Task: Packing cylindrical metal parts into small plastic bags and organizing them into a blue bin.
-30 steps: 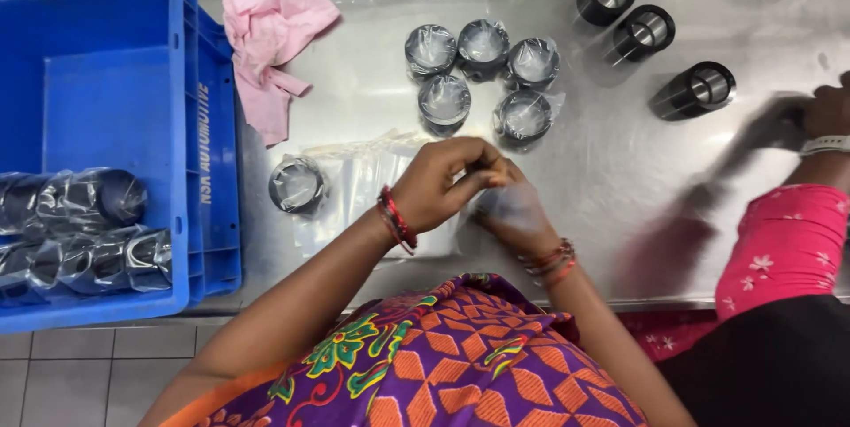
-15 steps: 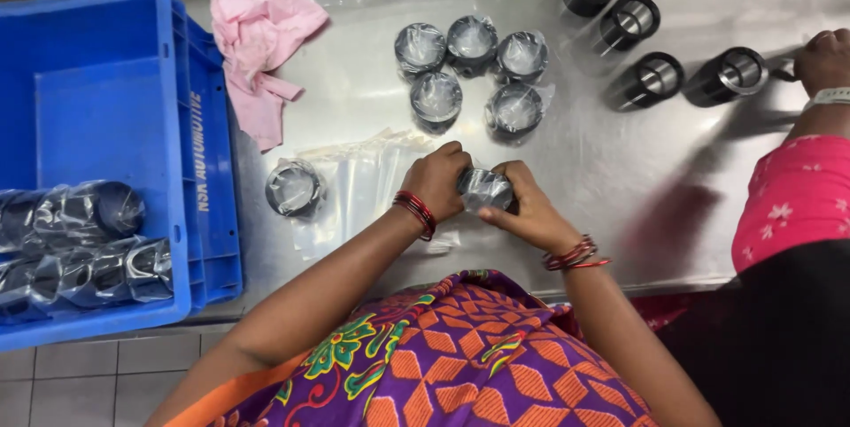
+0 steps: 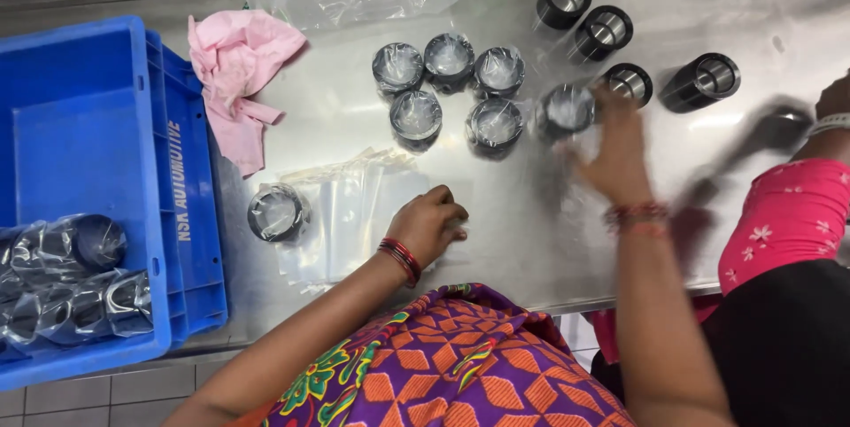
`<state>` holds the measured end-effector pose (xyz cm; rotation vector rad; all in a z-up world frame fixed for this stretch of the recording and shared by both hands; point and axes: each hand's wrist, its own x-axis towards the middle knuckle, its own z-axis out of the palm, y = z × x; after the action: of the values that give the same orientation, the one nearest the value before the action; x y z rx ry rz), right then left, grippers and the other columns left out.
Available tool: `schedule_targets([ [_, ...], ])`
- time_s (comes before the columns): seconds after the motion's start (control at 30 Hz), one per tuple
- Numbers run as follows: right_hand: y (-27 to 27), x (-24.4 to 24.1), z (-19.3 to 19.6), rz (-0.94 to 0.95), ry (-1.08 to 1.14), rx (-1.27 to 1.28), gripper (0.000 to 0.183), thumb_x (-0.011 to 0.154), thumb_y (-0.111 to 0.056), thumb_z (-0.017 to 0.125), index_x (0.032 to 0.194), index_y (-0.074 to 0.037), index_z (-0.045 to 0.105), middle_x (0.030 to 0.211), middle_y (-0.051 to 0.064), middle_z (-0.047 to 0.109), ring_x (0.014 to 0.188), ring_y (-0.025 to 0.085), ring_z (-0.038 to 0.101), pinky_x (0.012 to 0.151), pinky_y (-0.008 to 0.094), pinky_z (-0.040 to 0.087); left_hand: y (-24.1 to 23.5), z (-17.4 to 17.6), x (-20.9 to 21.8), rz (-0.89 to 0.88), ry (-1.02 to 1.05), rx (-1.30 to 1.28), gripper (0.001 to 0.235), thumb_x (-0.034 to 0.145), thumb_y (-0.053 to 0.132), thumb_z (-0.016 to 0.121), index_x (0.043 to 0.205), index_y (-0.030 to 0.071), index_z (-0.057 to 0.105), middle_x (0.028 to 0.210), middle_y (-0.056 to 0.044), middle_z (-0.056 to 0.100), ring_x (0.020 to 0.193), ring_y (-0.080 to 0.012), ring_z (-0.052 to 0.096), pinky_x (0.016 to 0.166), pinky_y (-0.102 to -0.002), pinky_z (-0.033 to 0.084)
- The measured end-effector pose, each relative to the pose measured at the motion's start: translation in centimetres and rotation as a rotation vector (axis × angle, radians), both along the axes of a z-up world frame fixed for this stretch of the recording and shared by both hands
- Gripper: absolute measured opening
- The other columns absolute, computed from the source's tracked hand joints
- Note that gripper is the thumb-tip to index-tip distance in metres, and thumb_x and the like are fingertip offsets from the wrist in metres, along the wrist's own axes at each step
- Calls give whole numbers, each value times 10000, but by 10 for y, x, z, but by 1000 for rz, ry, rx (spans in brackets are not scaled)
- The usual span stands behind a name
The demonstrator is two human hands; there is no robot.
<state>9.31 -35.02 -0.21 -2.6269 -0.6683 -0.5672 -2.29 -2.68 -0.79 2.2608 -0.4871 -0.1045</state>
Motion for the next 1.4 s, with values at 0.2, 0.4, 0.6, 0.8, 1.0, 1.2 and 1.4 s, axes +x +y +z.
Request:
schedule_targets([
  [0.2,-81,87,-31,-210,249,-95,1143,524,-357,1014,1479,4,501,1388,301,519,1249,495,470,1023,559,429,-8,0,14,114,74,86,40,842,140,797,847,102,786,946,-62,683,877,-273,684,778,-401,542],
  [0.4,-33,-2,-15,-210,273,60,834,546,-360,989,1235,-27,658,1206,202,639,1134,383,616,1015,459,504,5,-5,9,262,249,-211,106,799,121,826,895,96,787,892,-51,745,757,-196,714,707,-296,567],
  [0.6,36,-58,32,148,715,349,804,552,-394,954,1221,-61,657,1130,132,707,1044,290,683,910,392,548,3,-19,10,230,243,-382,95,809,54,794,897,52,757,1136,-46,759,960,-144,741,757,-299,595],
  [0.8,85,-42,10,3,1280,506,660,826,-386,757,1327,-54,484,942,190,711,814,259,688,659,367,560,13,-34,26,74,435,-832,74,922,75,731,988,59,701,1309,-47,734,1136,-161,689,974,-353,577],
  [1.0,61,-52,-37,289,1270,731,625,841,-105,711,1400,-58,436,997,87,661,812,149,647,677,279,551,8,59,21,-42,-51,-610,183,877,176,785,1046,114,749,1258,-90,702,1224,-288,657,1014,-400,511],
  [1.2,134,-86,-26,553,578,621,689,716,-117,832,1320,-19,516,1232,118,566,1082,226,589,889,315,510,16,66,18,-13,-122,-481,143,914,176,764,1047,129,742,1023,-39,766,987,-220,748,939,-361,563],
  [1.4,142,-86,-39,37,368,460,271,929,-180,798,1078,-8,650,1001,139,667,913,266,664,820,349,503,23,-27,31,59,-101,-249,472,715,290,851,1133,122,708,1050,-72,707,982,-270,735,864,-381,589],
])
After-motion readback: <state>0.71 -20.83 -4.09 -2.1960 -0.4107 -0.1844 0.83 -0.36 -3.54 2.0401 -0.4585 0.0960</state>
